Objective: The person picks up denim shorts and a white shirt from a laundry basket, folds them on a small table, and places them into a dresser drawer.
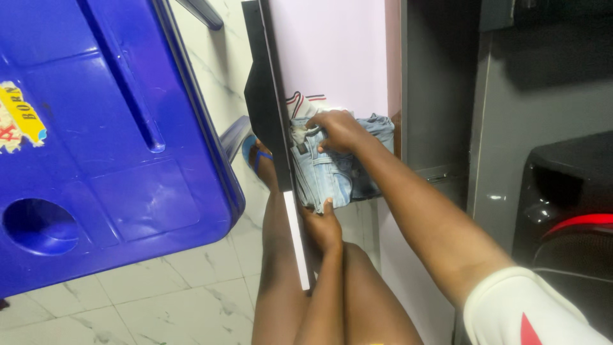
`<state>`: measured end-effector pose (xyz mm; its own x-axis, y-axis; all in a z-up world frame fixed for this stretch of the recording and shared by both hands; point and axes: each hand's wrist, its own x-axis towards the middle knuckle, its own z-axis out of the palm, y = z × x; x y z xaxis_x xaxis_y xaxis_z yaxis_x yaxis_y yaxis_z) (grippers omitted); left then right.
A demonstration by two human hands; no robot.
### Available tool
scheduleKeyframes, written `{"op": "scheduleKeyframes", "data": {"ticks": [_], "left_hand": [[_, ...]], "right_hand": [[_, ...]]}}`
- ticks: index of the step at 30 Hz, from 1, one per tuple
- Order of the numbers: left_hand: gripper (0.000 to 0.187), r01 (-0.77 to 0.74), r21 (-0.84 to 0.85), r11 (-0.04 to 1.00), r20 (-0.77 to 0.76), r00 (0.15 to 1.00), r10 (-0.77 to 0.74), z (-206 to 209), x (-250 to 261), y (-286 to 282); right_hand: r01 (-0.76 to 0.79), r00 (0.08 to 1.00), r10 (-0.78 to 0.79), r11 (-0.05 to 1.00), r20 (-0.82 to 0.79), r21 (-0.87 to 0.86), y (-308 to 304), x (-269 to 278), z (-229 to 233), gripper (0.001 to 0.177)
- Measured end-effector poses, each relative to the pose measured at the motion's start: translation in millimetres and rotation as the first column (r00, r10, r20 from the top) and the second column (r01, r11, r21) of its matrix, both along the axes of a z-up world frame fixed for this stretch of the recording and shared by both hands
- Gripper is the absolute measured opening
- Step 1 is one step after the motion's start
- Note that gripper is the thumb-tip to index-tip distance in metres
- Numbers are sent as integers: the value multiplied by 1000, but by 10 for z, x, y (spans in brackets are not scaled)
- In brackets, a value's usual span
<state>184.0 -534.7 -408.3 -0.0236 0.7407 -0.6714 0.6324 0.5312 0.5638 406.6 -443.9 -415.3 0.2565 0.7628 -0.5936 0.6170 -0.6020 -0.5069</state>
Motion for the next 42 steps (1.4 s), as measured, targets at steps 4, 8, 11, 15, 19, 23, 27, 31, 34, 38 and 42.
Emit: {"op": "scheduleKeyframes", "data": {"ticks": [4, 8, 11, 15, 19, 23, 27, 31, 34, 38, 42], "left_hand": [[78, 141, -9, 990, -120, 983, -141, -402, -111, -59], [78, 106, 39, 994, -190, 977, -97, -594, -67, -202], [81, -24, 96, 995, -184, 982, 41, -350, 152, -284], [78, 20, 180, 984, -77, 997, -6, 222, 208, -349], [63, 267, 328, 906, 10, 958, -286, 145, 192, -117], [63, 328, 117, 937, 34, 942, -334, 21, 94, -11], [67, 371, 42, 928, 133, 918, -373, -139, -56, 34], [75, 380, 18, 925, 105, 919, -379, -384, 28, 64], [73, 369, -119, 922, 62, 929, -364, -392, 30, 113], [77, 393, -48, 918, 94, 917, -387, -273, -31, 73], [72, 451, 100, 887, 88, 884, -460, -184, -137, 25]], "right_hand": [[26, 991, -10, 992, 130, -126, -4, -155, 120, 64], [157, 913, -169, 986, 372, 64, -216, -525, 95, 89], [228, 894, -253, 967, 369, 111, -536, -734, 268, 93], [186, 951, -179, 983, 252, -3, -673, -877, 534, 100], [87, 980, -48, 976, 196, -199, -523, -823, 586, 106], [88, 968, -40, 979, 247, -186, -475, -755, 401, 109], [123, 956, -61, 971, 287, -203, -474, -757, 227, 108], [127, 950, -50, 963, 309, -236, -434, -818, 125, 107], [119, 942, -28, 960, 335, -255, -392, -815, 139, 106], [7, 973, 66, 949, 223, -315, -405, -719, 294, 125], [-108, 955, 212, 900, 208, -421, -444, -733, 299, 144]]}}
